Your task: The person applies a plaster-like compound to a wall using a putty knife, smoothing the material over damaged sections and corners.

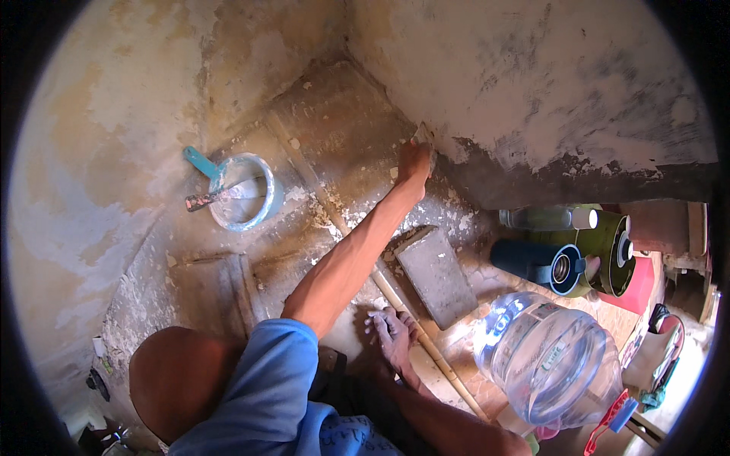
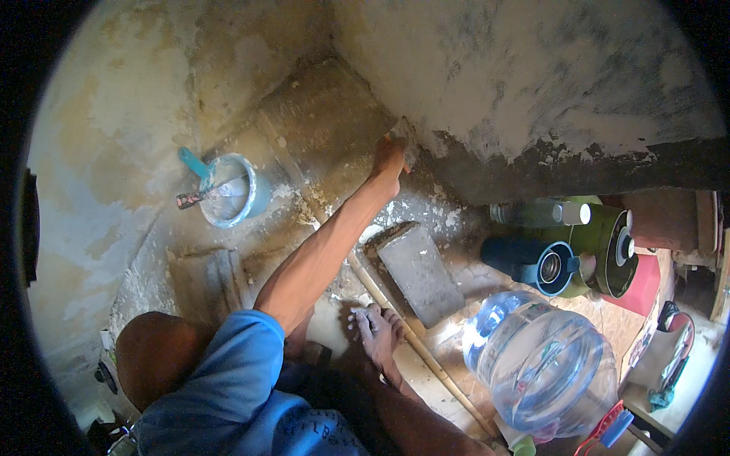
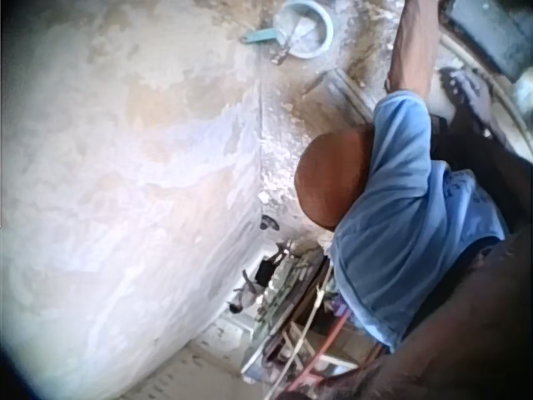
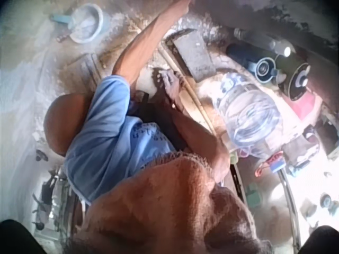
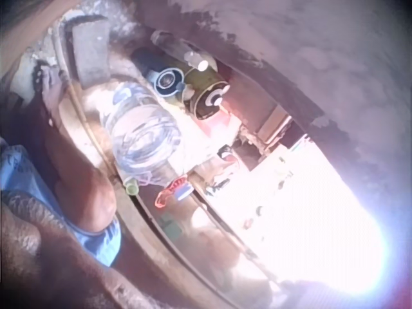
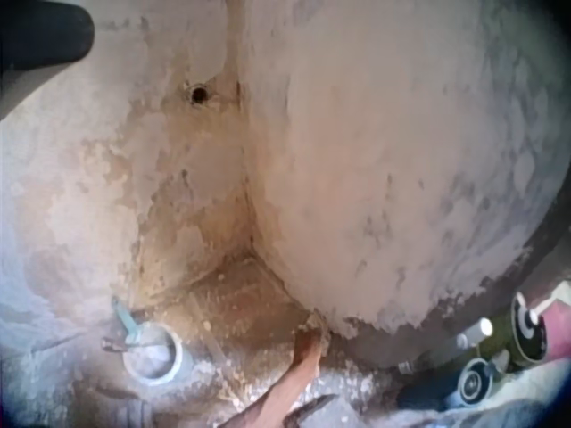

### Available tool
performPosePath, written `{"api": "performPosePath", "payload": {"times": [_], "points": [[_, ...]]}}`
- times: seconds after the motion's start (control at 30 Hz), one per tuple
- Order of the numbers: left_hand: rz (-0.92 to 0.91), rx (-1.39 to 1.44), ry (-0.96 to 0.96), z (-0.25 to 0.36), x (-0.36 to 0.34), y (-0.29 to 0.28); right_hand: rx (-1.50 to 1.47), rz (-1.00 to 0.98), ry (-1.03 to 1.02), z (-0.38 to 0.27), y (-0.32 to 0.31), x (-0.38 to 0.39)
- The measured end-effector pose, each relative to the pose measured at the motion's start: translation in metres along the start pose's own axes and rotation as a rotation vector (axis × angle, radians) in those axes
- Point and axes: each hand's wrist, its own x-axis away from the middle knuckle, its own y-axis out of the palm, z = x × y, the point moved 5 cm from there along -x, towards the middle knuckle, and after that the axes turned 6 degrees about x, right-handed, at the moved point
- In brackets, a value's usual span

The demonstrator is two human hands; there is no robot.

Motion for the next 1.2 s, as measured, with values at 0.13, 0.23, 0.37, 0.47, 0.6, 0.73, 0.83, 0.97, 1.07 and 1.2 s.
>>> {"api": "performPosePath", "payload": {"times": [0.13, 0.23, 0.37, 0.47, 0.6, 0.73, 0.83, 0.97, 1.07, 1.2], "points": [[-0.091, -0.011, 0.138, 0.002, 0.018, -0.001, -0.387, -0.063, 0.186, -0.022, 0.002, -0.001], [-0.274, -0.143, 0.053, 0.016, 0.067, 0.013, -0.229, -0.015, 0.144, 0.004, 0.0, 0.0], [-0.025, -0.195, 0.212, -0.001, 0.038, 0.005, -0.159, -0.013, 0.122, 0.007, 0.001, -0.003], [-0.204, -0.384, 0.058, 0.001, 0.024, 0.029, -0.119, 0.043, 0.12, 0.013, -0.009, -0.002], [0.088, -0.489, 0.348, -0.039, -0.014, 0.031, -0.091, -0.034, 0.122, 0.01, 0.014, 0.001], [-0.147, -0.627, 0.306, -0.028, 0.06, 0.056, -0.052, -0.036, 0.129, 0.01, 0.003, 0.003], [-0.353, -0.501, 0.147, -0.015, 0.083, 0.04, 0.003, -0.03, 0.131, 0.001, -0.006, -0.003], [0.065, -0.128, 0.078, -0.004, 0.047, -0.022, -0.084, -0.051, 0.177, 0.004, 0.004, 0.001], [0.04, -0.057, -0.012, 0.006, 0.001, -0.035, -0.129, -0.064, 0.151, 0.0, 0.001, -0.001], [0.074, -0.05, -0.124, -0.001, -0.023, -0.039, -0.036, -0.041, 0.155, 0.007, 0.0, -0.001]]}}
